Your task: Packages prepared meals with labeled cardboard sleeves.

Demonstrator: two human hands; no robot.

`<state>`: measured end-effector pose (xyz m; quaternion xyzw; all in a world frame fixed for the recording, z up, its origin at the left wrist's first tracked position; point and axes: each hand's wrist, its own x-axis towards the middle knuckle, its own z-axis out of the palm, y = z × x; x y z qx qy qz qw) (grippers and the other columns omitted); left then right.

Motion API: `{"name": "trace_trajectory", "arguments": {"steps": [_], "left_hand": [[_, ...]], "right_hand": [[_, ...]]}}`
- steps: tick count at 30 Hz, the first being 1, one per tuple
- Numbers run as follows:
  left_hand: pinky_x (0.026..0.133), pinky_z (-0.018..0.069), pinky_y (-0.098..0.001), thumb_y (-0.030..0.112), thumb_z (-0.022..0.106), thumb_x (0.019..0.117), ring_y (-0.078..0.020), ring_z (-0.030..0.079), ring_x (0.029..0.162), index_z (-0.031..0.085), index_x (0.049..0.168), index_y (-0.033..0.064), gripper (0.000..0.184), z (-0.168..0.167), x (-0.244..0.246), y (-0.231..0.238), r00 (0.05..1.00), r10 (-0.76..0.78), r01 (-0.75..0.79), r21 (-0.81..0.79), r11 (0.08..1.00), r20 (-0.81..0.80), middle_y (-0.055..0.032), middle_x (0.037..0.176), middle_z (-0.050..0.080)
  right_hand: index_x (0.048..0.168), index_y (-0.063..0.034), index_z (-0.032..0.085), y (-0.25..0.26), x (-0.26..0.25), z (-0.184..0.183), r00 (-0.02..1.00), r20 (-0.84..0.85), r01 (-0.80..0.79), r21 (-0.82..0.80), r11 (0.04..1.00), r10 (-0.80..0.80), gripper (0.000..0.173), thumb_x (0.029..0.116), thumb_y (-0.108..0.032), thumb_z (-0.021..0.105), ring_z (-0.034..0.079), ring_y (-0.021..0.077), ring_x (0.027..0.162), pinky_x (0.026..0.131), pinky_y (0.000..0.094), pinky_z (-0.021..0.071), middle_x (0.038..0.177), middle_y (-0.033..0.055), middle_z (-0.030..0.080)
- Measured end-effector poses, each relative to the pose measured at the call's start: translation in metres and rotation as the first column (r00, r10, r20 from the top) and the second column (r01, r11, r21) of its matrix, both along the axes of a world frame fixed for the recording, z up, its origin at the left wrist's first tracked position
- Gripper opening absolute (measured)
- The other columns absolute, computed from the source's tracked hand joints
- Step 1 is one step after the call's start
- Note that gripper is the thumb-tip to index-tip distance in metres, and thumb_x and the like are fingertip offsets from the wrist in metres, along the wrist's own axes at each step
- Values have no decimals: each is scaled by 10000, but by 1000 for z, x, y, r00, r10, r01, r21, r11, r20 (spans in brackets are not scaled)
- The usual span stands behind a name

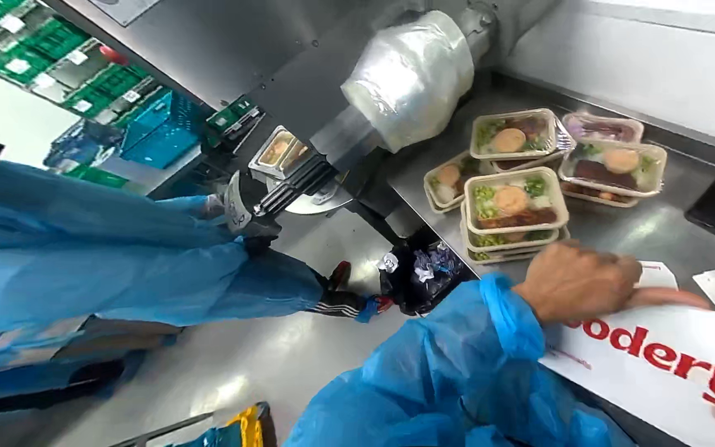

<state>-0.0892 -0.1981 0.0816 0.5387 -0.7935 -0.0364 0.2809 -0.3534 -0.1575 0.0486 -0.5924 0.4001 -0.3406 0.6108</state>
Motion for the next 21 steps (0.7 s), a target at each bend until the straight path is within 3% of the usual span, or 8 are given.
{"name": "trace_trajectory", "arguments": {"steps": [2, 3, 5, 8, 10, 13, 17, 21], "left_hand": [[710, 589, -483, 328, 677, 980, -309, 725, 815, 735, 990, 16, 318, 4, 39, -34, 992, 121, -123, 80, 989, 35, -155, 845, 719], [871, 575, -522, 354, 656, 997, -349, 703, 1030, 709, 1179, 13, 390, 9, 67, -59, 979, 181, -195, 174, 965, 95, -193, 1079, 720], [1079, 433, -602, 444, 659, 980, -413, 526, 1330, 606, 1354, -17, 596, 6, 130, -108, 944, 221, -301, 365, 881, 245, -236, 1396, 582], [1040, 445, -656, 582, 551, 1002, -434, 603, 1234, 673, 1244, -15, 656, -19, 201, -136, 933, 86, -324, 714, 620, 348, -266, 1276, 647], [990, 475, -604, 563, 595, 987, -388, 644, 1118, 658, 1254, -24, 648, -32, 238, -137, 972, 45, -226, 857, 463, 232, -256, 1198, 669], [966, 501, -466, 407, 566, 1043, -281, 627, 1098, 545, 1405, 19, 531, -49, 267, -132, 987, 152, 14, 962, 273, -58, -206, 1270, 633], [844, 538, -375, 520, 465, 1055, -200, 640, 927, 595, 1319, 21, 579, -57, 272, -129, 951, 284, 66, 978, 200, -122, -150, 1124, 662], [880, 539, -364, 681, 323, 1027, -185, 634, 1010, 549, 1378, 81, 732, -55, 268, -104, 878, 399, 189, 957, 220, -265, -127, 1188, 634]], "right_hand": [[1097, -82, 651, -6, 31, -21, 993, -104, 54, 17, 998, -52, 120, 980, -81, 626, 695, 5, 916, 847, 263, 599, 967, -127, 730], [1069, -58, 664, -12, 42, -32, 987, -114, 121, 48, 991, -115, 103, 988, -80, 604, 700, 28, 886, 828, 270, 604, 937, -85, 732], [1044, -60, 662, -17, 56, -47, 944, -104, 328, 196, 924, -313, 126, 1004, -134, 569, 719, 60, 825, 774, 276, 625, 892, -41, 738], [1194, -70, 610, -3, 65, -61, 868, -64, 467, 446, 764, -493, 243, 1047, -235, 509, 726, 91, 850, 740, 299, 634, 953, -7, 732], [1254, -108, 571, 16, 82, -72, 836, 67, 420, 562, 713, -545, 278, 1074, -255, 419, 722, 82, 929, 792, 305, 630, 1025, -14, 733], [1253, -93, 565, 46, 104, -91, 792, 144, 392, 625, 675, -593, 308, 1077, -251, 366, 724, 102, 954, 822, 325, 628, 1042, 14, 736], [1206, -93, 590, 67, 123, -109, 733, 192, 374, 687, 622, -653, 343, 1087, -235, 301, 725, 104, 948, 825, 326, 626, 1018, 25, 742], [1189, -107, 594, 71, 148, -142, 671, 245, 301, 772, 560, -699, 365, 1083, -271, 285, 726, 142, 930, 801, 370, 625, 1005, 42, 736]]}}
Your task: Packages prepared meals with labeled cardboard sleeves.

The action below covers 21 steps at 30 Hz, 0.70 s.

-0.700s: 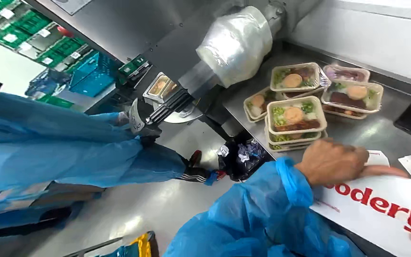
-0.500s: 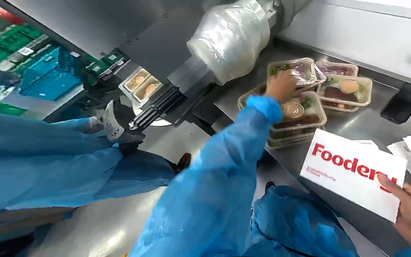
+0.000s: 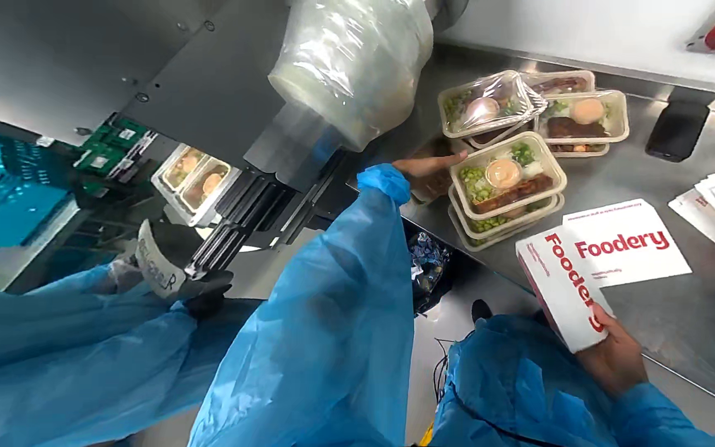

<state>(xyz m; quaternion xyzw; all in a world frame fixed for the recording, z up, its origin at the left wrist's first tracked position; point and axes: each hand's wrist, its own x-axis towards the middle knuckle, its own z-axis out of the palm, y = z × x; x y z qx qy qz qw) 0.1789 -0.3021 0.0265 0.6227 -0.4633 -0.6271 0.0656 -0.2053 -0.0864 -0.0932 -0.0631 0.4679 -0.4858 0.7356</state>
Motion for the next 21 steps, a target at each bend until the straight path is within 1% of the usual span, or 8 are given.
{"name": "trace_trajectory", "arguments": {"steps": [2, 5, 7, 9, 13, 16, 18, 21], "left_hand": [[912, 533, -444, 721, 286, 1011, -232, 619, 1091, 533, 1393, 93, 775, -6, -15, 20, 997, 73, -73, -3, 997, 20, -143, 1239, 621], [1066, 425, -609, 724, 354, 996, -333, 483, 1371, 386, 1559, 151, 804, -55, -21, 43, 959, 252, -250, 31, 968, -129, -177, 1521, 476], [952, 500, -592, 705, 410, 982, -334, 564, 1266, 448, 1517, 197, 738, -81, -32, 50, 873, 432, -438, 25, 899, -227, -158, 1445, 550], [947, 493, -627, 675, 458, 977, -369, 552, 1270, 446, 1516, 186, 728, -82, -52, 59, 777, 566, -563, 96, 821, -275, -175, 1449, 536], [789, 568, -552, 627, 550, 950, -341, 650, 1028, 432, 1471, 150, 716, -65, -161, 104, 473, 812, -799, 220, 559, -343, -180, 1246, 621], [966, 469, -669, 827, 516, 846, -384, 468, 1356, 209, 1607, 301, 975, -63, -256, 124, 392, 807, -795, 279, 539, -441, -130, 1563, 416], [1040, 381, -723, 880, 486, 818, -390, 340, 1459, 107, 1633, 299, 1070, -62, -308, 116, 344, 820, -805, 305, 508, -458, -120, 1651, 274], [1113, 333, -697, 819, 495, 873, -379, 298, 1489, 152, 1632, 222, 1025, -46, -338, 118, 347, 838, -776, 373, 509, -422, -140, 1664, 239]], "right_hand": [[1206, -96, 582, -5, 13, -11, 994, 88, 62, -1, 998, -62, 373, 1078, -262, 274, 724, 165, 947, 821, 391, 623, 1024, 66, 730], [1202, -104, 580, -14, 13, -14, 985, 116, 127, 5, 992, -127, 382, 1063, -271, 266, 720, 172, 953, 828, 400, 617, 1028, 67, 723], [1208, -103, 587, -17, -6, -13, 988, 79, 133, -20, 991, -131, 396, 1071, -279, 259, 722, 165, 951, 830, 393, 621, 1032, 61, 726], [1204, -90, 594, -18, -34, -9, 989, 9, 150, -68, 986, -150, 406, 1070, -263, 252, 722, 164, 947, 833, 396, 621, 1028, 61, 730], [1154, -128, 602, -22, -105, 7, 958, -222, 147, -169, 975, -183, 322, 1049, -199, 306, 717, 92, 909, 801, 337, 624, 979, -21, 739], [1223, -87, 532, -29, -161, 14, 906, -356, 143, -253, 957, -230, 243, 1007, -125, 427, 706, 74, 944, 865, 316, 610, 1015, -35, 720], [1226, -76, 529, -36, -191, 25, 874, -416, 125, -307, 943, -251, 286, 940, -95, 519, 702, 79, 947, 876, 311, 604, 1014, -31, 715], [1190, -94, 547, -44, -215, 43, 856, -447, 105, -340, 934, -259, 322, 870, -70, 569, 713, 77, 907, 830, 298, 617, 977, -41, 727]]}}
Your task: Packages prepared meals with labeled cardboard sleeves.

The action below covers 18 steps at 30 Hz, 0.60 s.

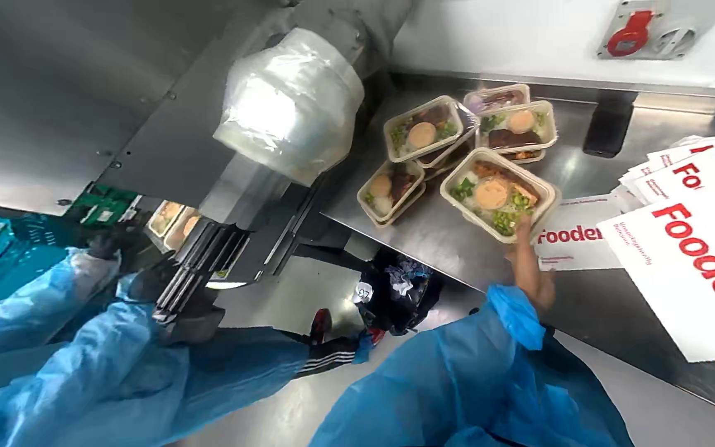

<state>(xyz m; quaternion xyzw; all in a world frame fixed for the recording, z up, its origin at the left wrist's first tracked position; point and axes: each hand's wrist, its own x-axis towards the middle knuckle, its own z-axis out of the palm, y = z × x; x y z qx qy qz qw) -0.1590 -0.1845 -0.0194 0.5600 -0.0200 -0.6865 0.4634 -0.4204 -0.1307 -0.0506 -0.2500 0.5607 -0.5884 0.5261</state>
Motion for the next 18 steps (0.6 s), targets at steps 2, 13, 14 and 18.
{"name": "trace_trajectory", "arguments": {"steps": [2, 13, 14, 18], "left_hand": [[1074, 436, -611, 578, 509, 1019, -403, 426, 1405, 233, 1601, 83, 812, 29, 17, 28, 989, -38, 37, 7, 999, 142, -236, 1591, 335], [907, 540, -561, 413, 678, 984, -350, 674, 974, 633, 1203, -49, 513, 37, 195, -152, 46, -411, 805, 209, 555, 911, -241, 1058, 678], [887, 573, -476, 340, 652, 1010, -263, 691, 934, 634, 1221, -30, 426, 33, 195, -142, 205, -399, 822, 64, 566, 894, -186, 1041, 696], [755, 606, -356, 253, 548, 1050, -127, 685, 816, 573, 1232, 72, 258, 34, 188, -67, 755, -281, 568, -375, 733, 593, -44, 961, 684]], "right_hand": [[1197, -82, 528, -3, -8, 5, 999, 1, -32, 11, 999, 32, 353, 849, -58, 579, 715, 73, 899, 825, 292, 620, 971, -44, 724], [1208, -68, 611, -56, 115, 13, 973, 219, -125, 247, 961, 71, 220, 1020, -170, 562, 713, 147, 831, 733, 371, 621, 958, 53, 718], [1212, -77, 615, -61, 116, 14, 979, 195, -113, 253, 961, 64, 228, 1018, -190, 570, 717, 142, 822, 724, 365, 626, 952, 45, 723], [1173, -77, 632, -58, 103, 33, 983, 133, -158, 258, 953, 127, 202, 1021, -188, 561, 717, 119, 748, 657, 313, 621, 889, 32, 732]]}}
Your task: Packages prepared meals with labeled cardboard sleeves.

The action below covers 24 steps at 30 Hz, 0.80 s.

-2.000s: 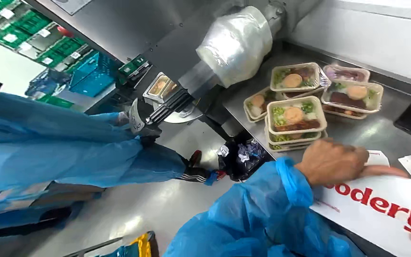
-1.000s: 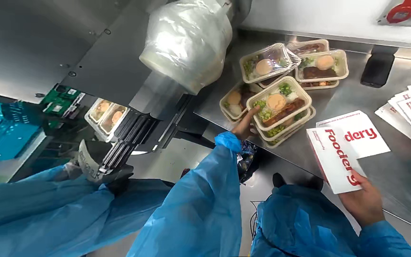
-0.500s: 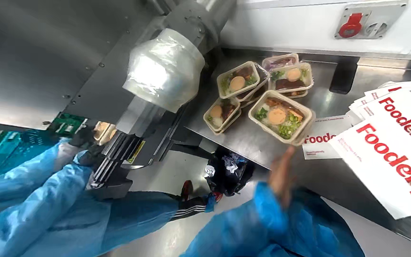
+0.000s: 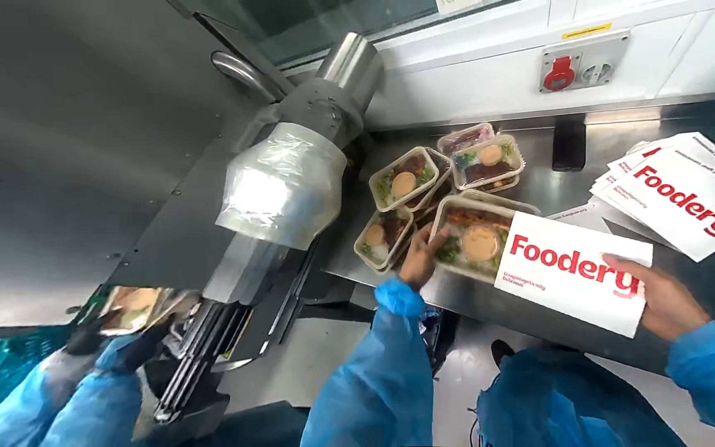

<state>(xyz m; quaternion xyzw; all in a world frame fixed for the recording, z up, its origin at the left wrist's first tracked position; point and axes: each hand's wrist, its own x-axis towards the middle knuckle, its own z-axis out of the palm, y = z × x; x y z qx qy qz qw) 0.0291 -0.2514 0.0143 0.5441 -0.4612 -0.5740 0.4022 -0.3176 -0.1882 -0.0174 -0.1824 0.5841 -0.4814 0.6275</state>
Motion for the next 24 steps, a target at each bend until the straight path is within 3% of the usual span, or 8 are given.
{"name": "trace_trajectory", "arguments": {"steps": [4, 7, 10, 15, 18, 20, 22, 24], "left_hand": [[801, 630, -369, 331, 742, 897, -158, 725, 947, 364, 1515, 234, 732, -5, 2, 80, 923, 28, 6, 89, 996, -383, -38, 1166, 705], [783, 632, -360, 239, 752, 814, -150, 755, 862, 723, 1158, 197, 348, -4, -10, 132, 737, 90, 57, 195, 979, -670, -46, 967, 778], [852, 618, -316, 207, 723, 853, -106, 749, 923, 743, 1120, 186, 268, 0, -31, 155, 678, -9, 188, 161, 969, -735, -6, 1002, 783], [894, 603, -350, 235, 717, 872, -137, 740, 989, 722, 1184, 156, 322, -9, -82, 157, 503, -6, 312, 176, 934, -864, -32, 1064, 772], [921, 592, -299, 655, 506, 975, -61, 705, 1033, 516, 1314, 94, 655, 13, -137, 153, 688, -78, 304, 190, 933, -721, 37, 1104, 737], [912, 591, -255, 749, 294, 979, -7, 677, 1036, 268, 1449, -27, 908, 32, -190, 142, 807, -206, 338, 146, 930, -554, 21, 1156, 681], [1090, 491, -279, 872, 237, 873, -32, 566, 1268, 68, 1566, -78, 1187, 39, -223, 128, 762, -483, 526, -23, 850, -431, -92, 1451, 527], [1228, 329, -371, 813, 174, 941, -125, 343, 1496, 57, 1627, 2, 1069, 28, -256, 90, 707, -693, 668, -190, 719, -138, -124, 1670, 267]], "right_hand": [[1008, -180, 670, 34, -23, 34, 998, 50, -24, -79, 997, 28, 266, 997, -227, 409, 716, 66, 722, 627, 270, 618, 834, -25, 748], [908, -300, 723, 64, -37, 62, 988, 123, -74, -132, 988, 90, 253, 935, -462, 531, 711, 34, 751, 639, 273, 617, 836, -55, 751], [916, -332, 708, 87, -22, 90, 997, -7, -72, -104, 992, 71, 307, 994, -465, 443, 706, 7, 766, 653, 256, 613, 846, -86, 753], [1253, -236, 617, 133, -59, 107, 829, -559, -179, -249, 952, 9, 512, 979, -653, 500, 639, 8, 1035, 890, 249, 554, 1117, -129, 679], [1278, -223, 569, 164, -40, 110, 947, -319, -8, -142, 990, -38, 549, 905, -619, 645, 677, 3, 1026, 903, 251, 575, 1099, -158, 720], [1246, -123, 554, 166, -54, 102, 954, -234, 177, -66, 982, -188, 609, 840, -526, 764, 733, 115, 904, 806, 337, 634, 998, -31, 743], [1203, -126, 614, 168, -104, 107, 953, -227, 204, -17, 979, -202, 475, 858, -415, 767, 749, 159, 859, 763, 371, 645, 974, 24, 761], [1257, -136, 585, 174, -164, 134, 902, -399, 178, 0, 984, -163, 317, 992, -310, 601, 741, 88, 861, 762, 305, 638, 991, -23, 761]]}}
